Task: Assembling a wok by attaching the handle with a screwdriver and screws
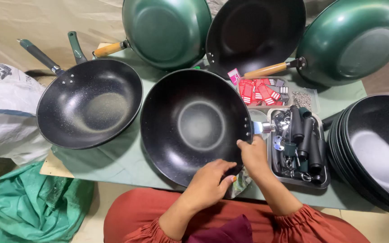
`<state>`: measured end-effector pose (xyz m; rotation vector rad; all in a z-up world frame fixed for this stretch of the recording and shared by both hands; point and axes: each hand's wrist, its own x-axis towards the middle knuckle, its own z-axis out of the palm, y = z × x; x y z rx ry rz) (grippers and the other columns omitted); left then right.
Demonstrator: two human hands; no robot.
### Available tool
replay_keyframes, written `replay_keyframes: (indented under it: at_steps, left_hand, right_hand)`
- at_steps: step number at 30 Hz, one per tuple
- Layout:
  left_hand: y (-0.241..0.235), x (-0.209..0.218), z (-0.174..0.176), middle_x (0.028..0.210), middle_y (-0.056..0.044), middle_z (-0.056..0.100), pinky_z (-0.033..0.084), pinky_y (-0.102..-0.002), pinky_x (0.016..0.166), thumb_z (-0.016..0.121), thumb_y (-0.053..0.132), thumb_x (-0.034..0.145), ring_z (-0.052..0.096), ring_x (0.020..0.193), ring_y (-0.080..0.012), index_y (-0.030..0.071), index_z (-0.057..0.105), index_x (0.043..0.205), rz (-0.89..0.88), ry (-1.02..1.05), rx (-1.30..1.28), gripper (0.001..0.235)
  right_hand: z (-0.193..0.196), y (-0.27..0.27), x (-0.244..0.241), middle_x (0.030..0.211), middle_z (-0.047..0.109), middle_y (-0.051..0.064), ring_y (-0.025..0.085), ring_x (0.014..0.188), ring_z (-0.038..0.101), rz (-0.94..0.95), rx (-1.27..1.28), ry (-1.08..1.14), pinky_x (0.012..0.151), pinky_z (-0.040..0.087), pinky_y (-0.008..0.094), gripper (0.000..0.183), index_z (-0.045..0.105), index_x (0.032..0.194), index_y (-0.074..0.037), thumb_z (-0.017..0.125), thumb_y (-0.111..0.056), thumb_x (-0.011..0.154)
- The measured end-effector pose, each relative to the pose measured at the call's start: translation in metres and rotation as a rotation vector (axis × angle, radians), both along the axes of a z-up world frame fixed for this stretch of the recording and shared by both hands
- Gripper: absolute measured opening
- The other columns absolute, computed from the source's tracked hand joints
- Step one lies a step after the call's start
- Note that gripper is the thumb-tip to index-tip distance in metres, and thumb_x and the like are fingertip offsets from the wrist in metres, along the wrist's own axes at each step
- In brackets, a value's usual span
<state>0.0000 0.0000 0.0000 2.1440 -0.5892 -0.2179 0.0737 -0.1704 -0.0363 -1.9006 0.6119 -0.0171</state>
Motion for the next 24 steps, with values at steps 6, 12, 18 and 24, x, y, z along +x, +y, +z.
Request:
replay_keyframes:
  at_steps: [6, 12, 18, 24]
  left_hand:
    - [0.002, 0.000, -0.023, 0.114, -0.015, 0.066, 0.045, -0.048, 0.094, 0.066, 0.029, 0.093, 0.060, 0.106, -0.0372, 0.005, 0.064, 0.125, 0.007, -0.087, 0.205, 0.040]
    - [0.003, 0.000, -0.033, 0.108, -0.014, 0.066, 0.047, -0.048, 0.086, 0.062, 0.018, 0.094, 0.059, 0.096, -0.0374, 0.006, 0.062, 0.125, -0.023, -0.167, 0.303, 0.033]
    - [0.003, 0.002, -0.034, 0.115, -0.013, 0.066, 0.048, -0.048, 0.085, 0.064, 0.016, 0.090, 0.059, 0.098, -0.0365, 0.004, 0.060, 0.132, 0.011, -0.263, 0.292, 0.043]
    - [-0.001, 0.003, -0.038, 0.113, -0.012, 0.064, 0.051, -0.052, 0.079, 0.060, 0.011, 0.089, 0.058, 0.098, -0.0369, 0.006, 0.058, 0.133, 0.044, -0.228, 0.319, 0.044]
  right_hand:
    - [0.000, 0.022, -0.008, 0.106, 0.068, 0.015, 0.027, 0.092, 0.064, -0.080, 0.163, 0.165, 0.079, 0.051, 0.041, 0.032, 0.058, 0.113, 0.000, 0.067, -0.011, 0.084]
    - [-0.006, 0.025, -0.010, 0.101, 0.066, 0.014, 0.028, 0.087, 0.064, -0.088, 0.198, 0.206, 0.071, 0.050, 0.041, 0.026, 0.057, 0.109, -0.003, 0.065, -0.008, 0.085]
    - [-0.027, 0.020, -0.007, 0.093, 0.073, 0.009, 0.021, 0.084, 0.065, 0.111, 0.216, 0.141, 0.075, 0.053, 0.036, 0.016, 0.070, 0.099, -0.003, 0.063, -0.007, 0.085]
    - [-0.042, 0.014, -0.010, 0.077, 0.065, 0.005, 0.017, 0.068, 0.060, 0.202, 0.287, 0.093, 0.055, 0.050, 0.034, 0.003, 0.066, 0.085, -0.009, 0.068, -0.011, 0.084]
